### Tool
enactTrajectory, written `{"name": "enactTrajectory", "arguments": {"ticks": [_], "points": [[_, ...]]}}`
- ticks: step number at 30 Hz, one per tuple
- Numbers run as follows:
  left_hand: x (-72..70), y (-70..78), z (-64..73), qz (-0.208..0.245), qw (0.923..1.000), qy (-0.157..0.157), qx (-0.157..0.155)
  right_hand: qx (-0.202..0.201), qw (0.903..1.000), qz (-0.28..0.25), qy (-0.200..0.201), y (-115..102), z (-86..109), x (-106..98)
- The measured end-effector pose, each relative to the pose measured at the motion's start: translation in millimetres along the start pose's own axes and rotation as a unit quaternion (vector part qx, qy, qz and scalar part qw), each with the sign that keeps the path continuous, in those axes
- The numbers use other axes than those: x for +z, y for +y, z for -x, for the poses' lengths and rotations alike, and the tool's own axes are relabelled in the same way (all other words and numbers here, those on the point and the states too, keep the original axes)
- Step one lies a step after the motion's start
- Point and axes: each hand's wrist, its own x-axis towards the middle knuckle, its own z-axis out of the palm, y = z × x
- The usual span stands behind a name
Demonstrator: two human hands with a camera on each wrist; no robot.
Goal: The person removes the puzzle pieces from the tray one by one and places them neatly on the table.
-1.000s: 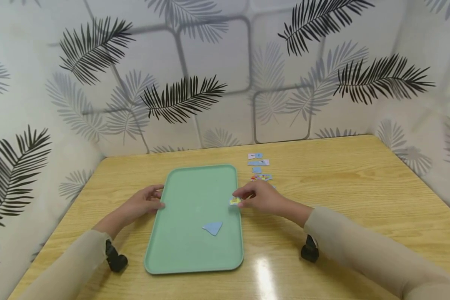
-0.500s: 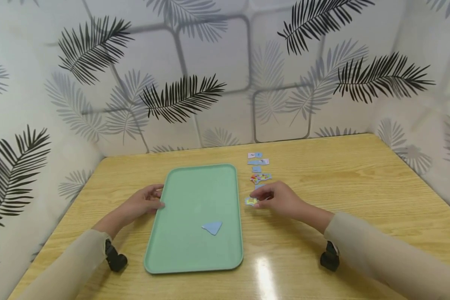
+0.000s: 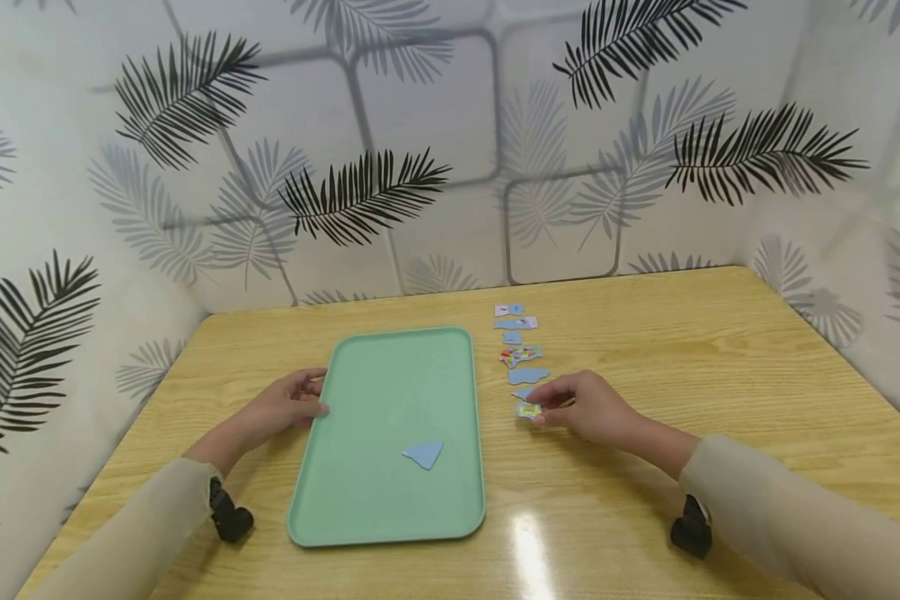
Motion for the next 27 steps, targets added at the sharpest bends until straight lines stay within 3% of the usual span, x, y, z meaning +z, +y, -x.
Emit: {"name": "enactTrajectory", "arguments": {"ticks": [9,19,27], "points": [[-0.3,1.6,-0.3,-0.008,1.0,0.003,-0.001,0.009,0.9997,-0.02,-0.004,7.3,2.9,0.1],[1.1,1.4,0.4,-0.001,1.0,0.002,-0.002,0.006,0.9998,0.016,0.0,12.4,2.6,2.4],[0.4,0.4,0.1,0.002,1.0,0.003,-0.002,-0.004,0.9999,0.016,-0.005,12.3,2.1,2.1]]}}
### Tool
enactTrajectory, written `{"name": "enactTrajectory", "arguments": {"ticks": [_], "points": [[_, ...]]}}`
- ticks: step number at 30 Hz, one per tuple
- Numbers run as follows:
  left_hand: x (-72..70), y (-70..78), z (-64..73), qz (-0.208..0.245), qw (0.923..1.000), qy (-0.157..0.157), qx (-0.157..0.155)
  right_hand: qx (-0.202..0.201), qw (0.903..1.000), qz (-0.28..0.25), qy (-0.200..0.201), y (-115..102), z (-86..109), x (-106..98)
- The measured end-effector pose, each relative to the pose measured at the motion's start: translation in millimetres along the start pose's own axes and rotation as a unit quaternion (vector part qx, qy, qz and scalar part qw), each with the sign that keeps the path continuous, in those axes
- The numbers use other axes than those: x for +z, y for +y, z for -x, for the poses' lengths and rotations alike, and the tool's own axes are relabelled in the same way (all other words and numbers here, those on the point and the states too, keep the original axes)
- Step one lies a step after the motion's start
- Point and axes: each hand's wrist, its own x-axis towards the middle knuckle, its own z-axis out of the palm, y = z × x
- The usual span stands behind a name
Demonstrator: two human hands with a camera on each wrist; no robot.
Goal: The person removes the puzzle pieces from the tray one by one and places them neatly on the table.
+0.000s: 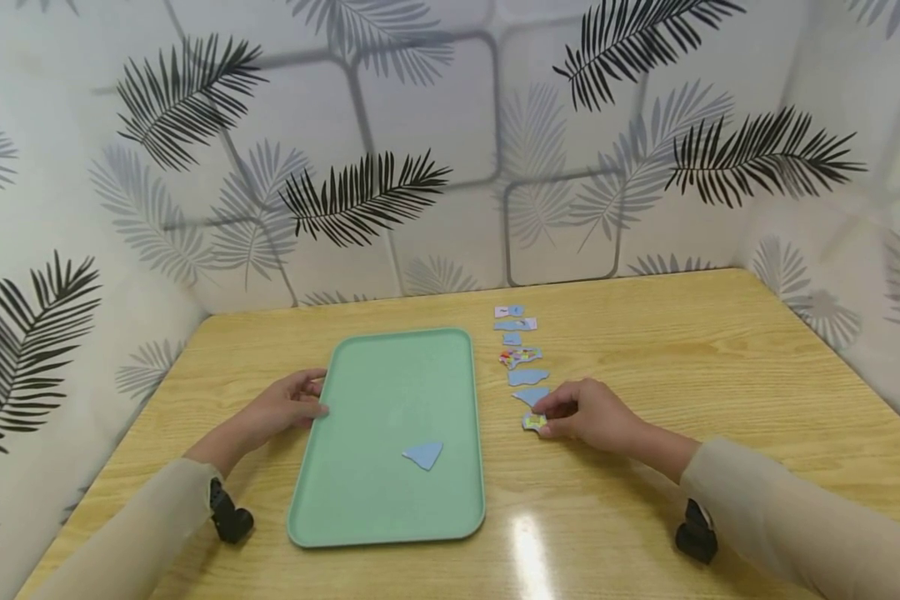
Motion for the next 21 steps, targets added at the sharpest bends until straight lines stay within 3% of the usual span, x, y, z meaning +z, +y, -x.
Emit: {"name": "enactTrajectory", "arguments": {"ticks": [21], "points": [[-1.1,-3.2,-2.0,-0.004,1.0,-0.001,0.001,0.012,0.9995,0.029,-0.008,-0.5,-3.5,-0.8]]}}
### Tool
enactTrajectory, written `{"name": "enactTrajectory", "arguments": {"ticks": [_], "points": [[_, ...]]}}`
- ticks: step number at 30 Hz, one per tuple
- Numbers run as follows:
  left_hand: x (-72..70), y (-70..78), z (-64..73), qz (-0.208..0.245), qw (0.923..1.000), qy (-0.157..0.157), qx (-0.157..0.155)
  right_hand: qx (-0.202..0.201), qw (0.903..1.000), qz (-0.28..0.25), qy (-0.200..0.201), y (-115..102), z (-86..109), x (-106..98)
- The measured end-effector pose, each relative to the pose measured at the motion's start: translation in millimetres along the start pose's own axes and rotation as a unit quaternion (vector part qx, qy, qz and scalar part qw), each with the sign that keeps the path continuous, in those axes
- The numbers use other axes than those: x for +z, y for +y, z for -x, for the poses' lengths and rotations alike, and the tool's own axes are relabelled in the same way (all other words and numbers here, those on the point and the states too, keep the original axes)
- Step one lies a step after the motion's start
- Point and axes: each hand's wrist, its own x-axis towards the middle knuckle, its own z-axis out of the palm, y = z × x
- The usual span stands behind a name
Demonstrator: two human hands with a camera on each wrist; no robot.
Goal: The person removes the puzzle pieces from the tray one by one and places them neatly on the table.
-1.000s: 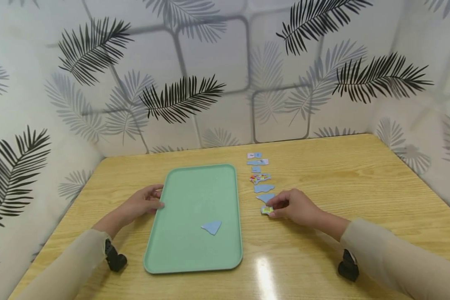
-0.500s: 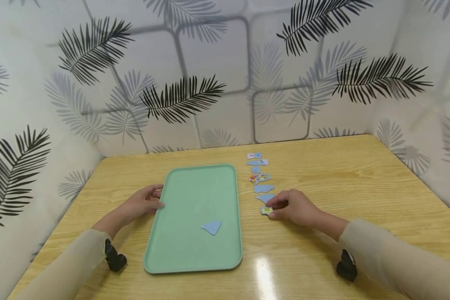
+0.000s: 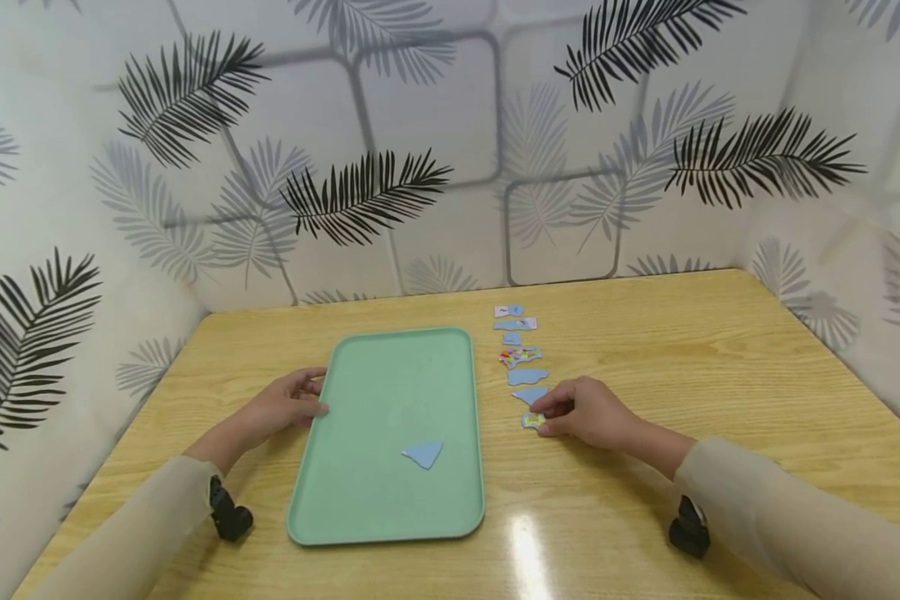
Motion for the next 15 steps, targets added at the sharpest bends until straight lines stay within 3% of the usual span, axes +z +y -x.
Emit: {"name": "enactTrajectory", "arguments": {"ticks": [15], "points": [[1.0,3.9,2.4,-0.001,1.0,-0.001,0.002,0.004,0.9999,-0.013,-0.01,-1.4,-0.1,-2.1]]}}
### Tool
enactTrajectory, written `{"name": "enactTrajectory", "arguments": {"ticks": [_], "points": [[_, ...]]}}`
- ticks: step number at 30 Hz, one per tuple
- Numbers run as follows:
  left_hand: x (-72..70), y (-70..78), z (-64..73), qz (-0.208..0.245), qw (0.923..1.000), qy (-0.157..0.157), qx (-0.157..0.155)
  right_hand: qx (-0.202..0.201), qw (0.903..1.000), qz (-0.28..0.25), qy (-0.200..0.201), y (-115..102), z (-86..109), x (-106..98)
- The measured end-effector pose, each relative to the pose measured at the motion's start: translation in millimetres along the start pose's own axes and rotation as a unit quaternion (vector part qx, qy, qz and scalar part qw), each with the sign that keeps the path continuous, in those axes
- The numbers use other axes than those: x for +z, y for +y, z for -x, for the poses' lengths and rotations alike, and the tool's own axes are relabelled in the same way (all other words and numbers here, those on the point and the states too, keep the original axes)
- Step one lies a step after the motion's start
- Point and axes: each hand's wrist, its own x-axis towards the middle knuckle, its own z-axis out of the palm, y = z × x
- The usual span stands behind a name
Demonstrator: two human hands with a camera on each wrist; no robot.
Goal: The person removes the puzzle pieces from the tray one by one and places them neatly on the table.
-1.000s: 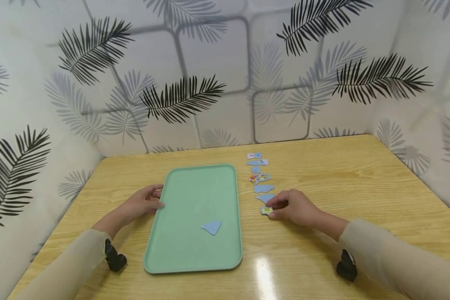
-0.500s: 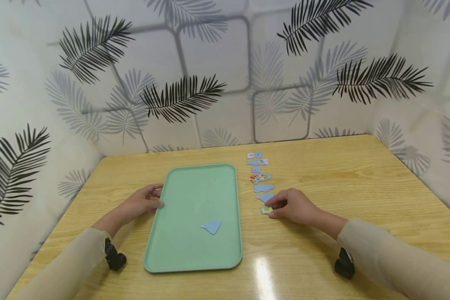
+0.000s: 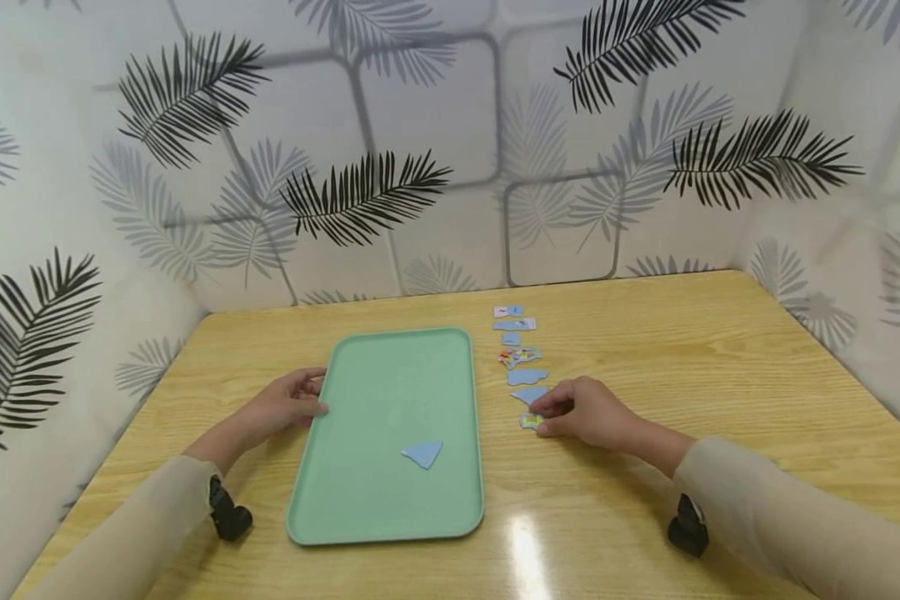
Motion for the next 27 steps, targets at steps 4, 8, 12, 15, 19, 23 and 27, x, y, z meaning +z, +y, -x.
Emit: {"name": "enactTrajectory", "arguments": {"ticks": [4,8,12,15,19,23,27], "points": [[-0.4,-0.7,-0.5,-0.003,1.0,0.003,-0.001,0.007,0.9999,-0.014,-0.006,-1.3,-0.7,-2.4],[-1.0,-1.7,-1.5,-0.003,1.0,0.004,-0.002,0.015,0.9996,-0.022,-0.009,-3.6,-3.3,-3.2],[-1.0,-2.0,-1.7,-0.001,1.0,0.002,-0.004,0.006,0.9998,-0.018,-0.003,-11.2,-8.0,-1.2],[-0.7,-1.2,-1.9,-0.001,1.0,0.001,-0.002,-0.012,0.9997,-0.023,-0.001,-20.7,-12.8,2.6],[-0.4,-1.4,-2.1,-0.002,1.0,0.003,-0.001,-0.031,0.9986,-0.042,-0.011,-35.7,-19.3,12.5],[-0.5,-2.7,-2.5,0.0,1.0,0.001,-0.002,-0.051,0.9965,-0.061,-0.025,-50.1,-22.8,26.0],[-1.2,-2.8,-2.6,0.0,1.0,0.003,-0.001,-0.073,0.9916,-0.096,-0.048,-63.7,-26.9,39.8]]}}
